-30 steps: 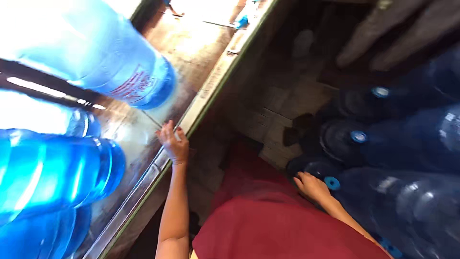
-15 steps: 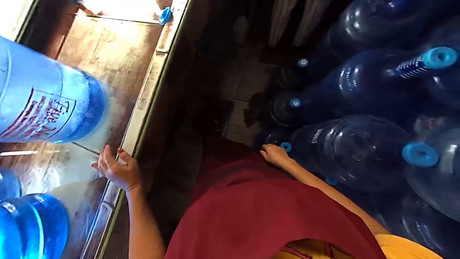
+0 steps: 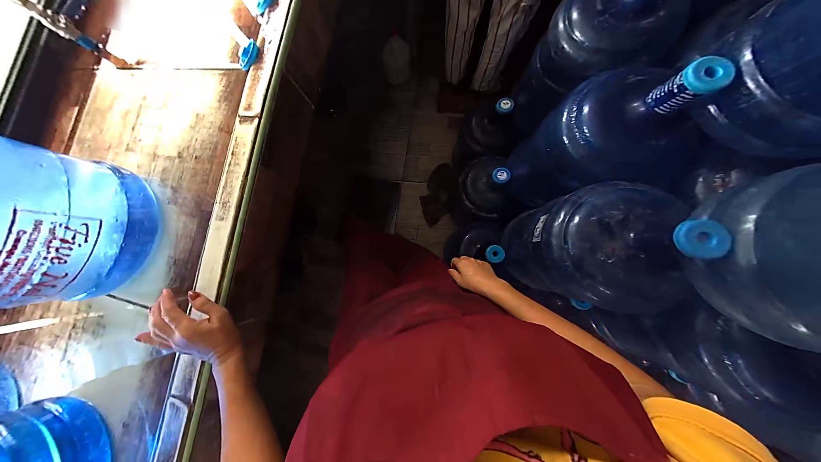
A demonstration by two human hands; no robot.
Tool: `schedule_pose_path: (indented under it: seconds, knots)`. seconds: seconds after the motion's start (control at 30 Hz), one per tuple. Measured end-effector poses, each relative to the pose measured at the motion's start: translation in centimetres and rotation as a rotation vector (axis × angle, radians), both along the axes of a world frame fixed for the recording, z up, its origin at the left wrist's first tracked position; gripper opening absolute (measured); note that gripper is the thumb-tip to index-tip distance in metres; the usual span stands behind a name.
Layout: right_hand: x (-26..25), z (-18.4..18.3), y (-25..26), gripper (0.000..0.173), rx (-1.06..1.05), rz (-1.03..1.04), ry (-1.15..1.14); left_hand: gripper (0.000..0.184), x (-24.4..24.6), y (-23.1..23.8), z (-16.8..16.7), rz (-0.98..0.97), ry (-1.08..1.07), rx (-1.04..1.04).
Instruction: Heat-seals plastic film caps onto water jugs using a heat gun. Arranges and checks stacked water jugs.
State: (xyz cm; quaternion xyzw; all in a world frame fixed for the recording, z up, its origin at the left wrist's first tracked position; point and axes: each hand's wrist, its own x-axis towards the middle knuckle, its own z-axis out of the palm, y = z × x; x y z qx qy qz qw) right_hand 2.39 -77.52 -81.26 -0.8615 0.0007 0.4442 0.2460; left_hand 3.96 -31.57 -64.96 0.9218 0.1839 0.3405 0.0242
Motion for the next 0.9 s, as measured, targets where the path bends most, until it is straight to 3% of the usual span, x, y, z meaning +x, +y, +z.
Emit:
schedule_pose_path:
  seconds: [0.1,0.17,0.27,0.4,0.5,0.63,0.8,0.9]
  knots:
    - [0.0,0.0,-0.3,0.045,0.007,-0.087,0.001,0.043,3.2,-4.7,-0.8,-0.274,-0.015,0.046]
    - [-0.3,0.0,-0.6,0.045,0.005,-0.167,-0.009,0.042,6.7,-9.4,-2.2,-0.533,0.102,-0.007]
    - [-0.5,0.6,-1.1,0.043,-0.011,-0.285,0.005,0.042,11.8,-16.1,-4.5,-0.793,0.611,-0.151]
    - [-0.3,1.1,-0.7,0.043,-0.065,-0.382,0.072,0.041,16.4,-20.2,-9.1,-0.915,1.297,-0.167]
    - [0.6,1.6,0.6,0.043,-0.100,-0.451,0.100,0.043,18.3,-19.8,-13.4,-0.902,1.633,-0.149]
    - [2.5,3.0,2.4,0.041,-0.138,-0.547,0.123,0.044,21.3,-17.5,-18.1,-0.757,1.886,-0.194]
    - [3.6,4.5,3.8,0.040,-0.175,-0.730,-0.003,0.044,25.8,-16.0,-20.1,-0.515,1.868,-0.221]
    - [3.6,5.7,3.7,0.039,-0.186,-0.867,-0.112,0.043,27.0,-17.3,-21.5,-0.512,1.807,-0.320]
